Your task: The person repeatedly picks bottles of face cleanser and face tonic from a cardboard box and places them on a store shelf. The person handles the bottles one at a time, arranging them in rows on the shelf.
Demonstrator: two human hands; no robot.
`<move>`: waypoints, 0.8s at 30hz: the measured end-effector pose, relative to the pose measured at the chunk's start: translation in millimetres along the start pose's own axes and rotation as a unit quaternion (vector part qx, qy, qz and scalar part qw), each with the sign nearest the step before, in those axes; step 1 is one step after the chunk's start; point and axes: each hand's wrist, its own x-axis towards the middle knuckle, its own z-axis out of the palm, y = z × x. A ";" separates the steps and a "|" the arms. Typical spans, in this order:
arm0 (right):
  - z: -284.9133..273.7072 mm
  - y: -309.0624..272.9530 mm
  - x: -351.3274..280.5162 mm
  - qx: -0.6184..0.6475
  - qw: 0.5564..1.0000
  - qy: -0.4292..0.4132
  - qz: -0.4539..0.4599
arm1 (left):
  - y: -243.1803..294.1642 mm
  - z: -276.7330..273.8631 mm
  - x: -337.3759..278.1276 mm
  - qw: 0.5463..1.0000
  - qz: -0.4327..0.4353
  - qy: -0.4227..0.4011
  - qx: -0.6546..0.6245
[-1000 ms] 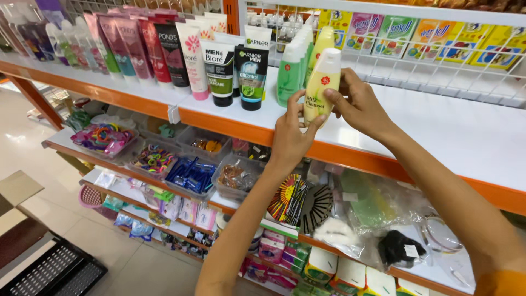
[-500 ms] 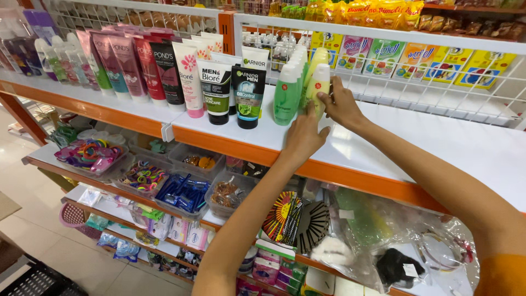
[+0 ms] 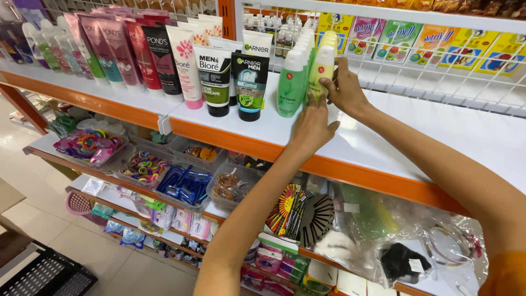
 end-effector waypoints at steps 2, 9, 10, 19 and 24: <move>-1.8 -1.5 -0.7 0.001 1.000 -0.001 -0.008 | 1.4 -2.1 -0.1 1.000 0.004 0.001 -0.003; -3.8 6.6 5.3 -0.044 0.999 -0.012 0.018 | -15.8 24.2 14.5 0.994 -0.039 -0.058 0.082; -4.0 6.4 5.2 -0.049 0.999 -0.011 0.009 | -19.0 27.4 15.4 0.995 -0.027 -0.048 0.077; -2.8 5.7 4.7 -0.062 0.998 0.002 -0.010 | -22.9 32.2 16.9 0.997 -0.008 -0.042 0.067; -2.4 9.9 4.8 -0.031 0.999 0.006 0.009 | -25.1 34.5 19.0 0.996 -0.013 -0.038 0.082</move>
